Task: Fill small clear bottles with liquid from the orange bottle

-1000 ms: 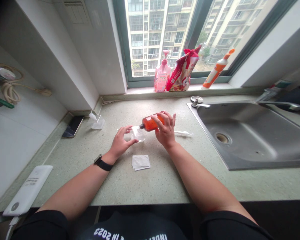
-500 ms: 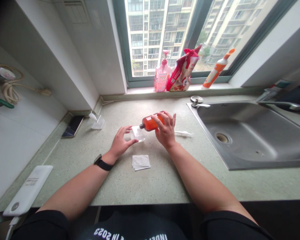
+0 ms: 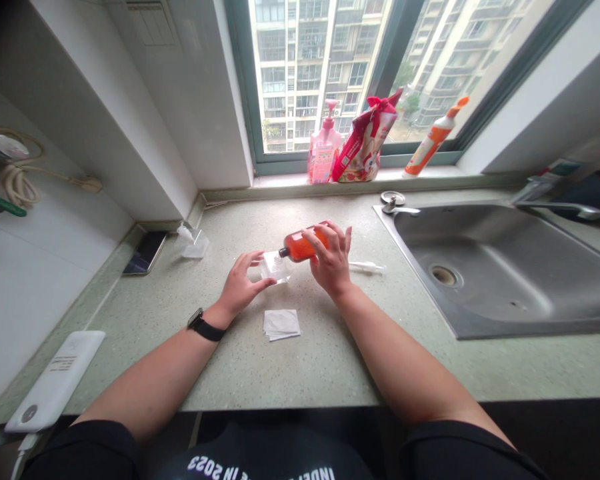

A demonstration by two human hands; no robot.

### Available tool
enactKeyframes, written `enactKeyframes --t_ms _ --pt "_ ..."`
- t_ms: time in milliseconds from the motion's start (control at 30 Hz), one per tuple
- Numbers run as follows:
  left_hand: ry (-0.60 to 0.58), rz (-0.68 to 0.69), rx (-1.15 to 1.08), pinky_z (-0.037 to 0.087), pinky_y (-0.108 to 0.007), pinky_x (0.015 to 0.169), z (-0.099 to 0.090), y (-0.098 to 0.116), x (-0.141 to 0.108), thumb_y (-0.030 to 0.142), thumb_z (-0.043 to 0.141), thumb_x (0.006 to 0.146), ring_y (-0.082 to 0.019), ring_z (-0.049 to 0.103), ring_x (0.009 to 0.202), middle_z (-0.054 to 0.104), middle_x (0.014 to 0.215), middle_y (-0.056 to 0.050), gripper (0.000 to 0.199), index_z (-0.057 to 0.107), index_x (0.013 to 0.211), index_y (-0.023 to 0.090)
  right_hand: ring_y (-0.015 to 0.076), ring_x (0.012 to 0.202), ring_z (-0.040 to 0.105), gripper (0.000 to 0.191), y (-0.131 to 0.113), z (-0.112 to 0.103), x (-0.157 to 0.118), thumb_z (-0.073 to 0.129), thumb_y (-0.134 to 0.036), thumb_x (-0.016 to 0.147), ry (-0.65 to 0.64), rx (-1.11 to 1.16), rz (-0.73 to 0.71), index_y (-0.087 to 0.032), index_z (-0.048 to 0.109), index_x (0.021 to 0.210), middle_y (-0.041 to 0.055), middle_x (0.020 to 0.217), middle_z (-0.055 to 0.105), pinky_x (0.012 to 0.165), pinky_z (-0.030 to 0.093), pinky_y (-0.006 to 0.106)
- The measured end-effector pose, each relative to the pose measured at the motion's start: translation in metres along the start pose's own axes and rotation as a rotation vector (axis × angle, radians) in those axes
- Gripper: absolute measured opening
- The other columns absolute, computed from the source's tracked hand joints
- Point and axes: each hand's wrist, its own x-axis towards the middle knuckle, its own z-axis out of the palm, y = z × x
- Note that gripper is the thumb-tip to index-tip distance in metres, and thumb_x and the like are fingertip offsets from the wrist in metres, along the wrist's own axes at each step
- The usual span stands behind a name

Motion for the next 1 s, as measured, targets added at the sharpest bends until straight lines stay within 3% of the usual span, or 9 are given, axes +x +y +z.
enactKeyframes --t_ms 1000 --pt "-0.005 -0.010 -0.017 0.063 -0.054 0.099 0.0018 -0.0030 0.0001 0.064 0.089 0.081 -0.032 0.074 0.115 0.069 0.133 -0.013 0.080 0.061 0.146 0.026 0.0367 0.148 0.048 0.090 0.0009 -0.0001 -0.0001 0.061 0.001 0.079 -0.008 -0.006 0.010 -0.045 0.048 0.156 0.0059 0.144 0.056 0.130 0.022 0.078"
